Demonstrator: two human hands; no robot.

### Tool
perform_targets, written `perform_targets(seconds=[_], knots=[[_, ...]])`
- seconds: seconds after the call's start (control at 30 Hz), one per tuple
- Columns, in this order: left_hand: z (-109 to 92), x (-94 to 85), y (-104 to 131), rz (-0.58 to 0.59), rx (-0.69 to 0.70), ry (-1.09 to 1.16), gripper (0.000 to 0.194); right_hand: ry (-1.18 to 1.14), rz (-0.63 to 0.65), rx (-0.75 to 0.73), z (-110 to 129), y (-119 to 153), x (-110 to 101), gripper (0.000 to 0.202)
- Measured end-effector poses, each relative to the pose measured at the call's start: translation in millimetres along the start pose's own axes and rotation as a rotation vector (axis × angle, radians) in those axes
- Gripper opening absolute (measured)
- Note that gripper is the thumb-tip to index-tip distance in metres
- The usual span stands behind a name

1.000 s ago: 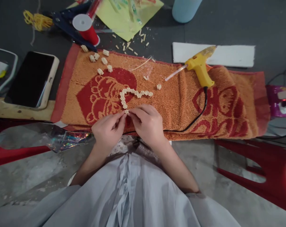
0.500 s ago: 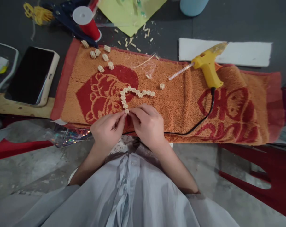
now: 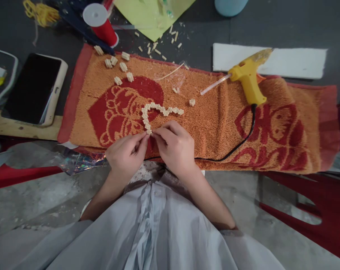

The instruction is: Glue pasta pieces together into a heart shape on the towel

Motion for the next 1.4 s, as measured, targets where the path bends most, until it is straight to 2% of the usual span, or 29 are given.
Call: perform_targets(seconds=[1.4], knots=[[2.8,0.1,-0.8,0.006,-0.015,0.041,0.011,-0.010,0.008,0.034,-4.4,0.5,1.4,0.014]])
Point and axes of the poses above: each hand's wrist, its own y-axis away from the middle knuckle, its own x-axis out of the palm, z = x × y, the point moved 10 cm from there along -y, towards the middle knuckle, and after that the axes turned 9 degrees about z, right-handed, at the moved point
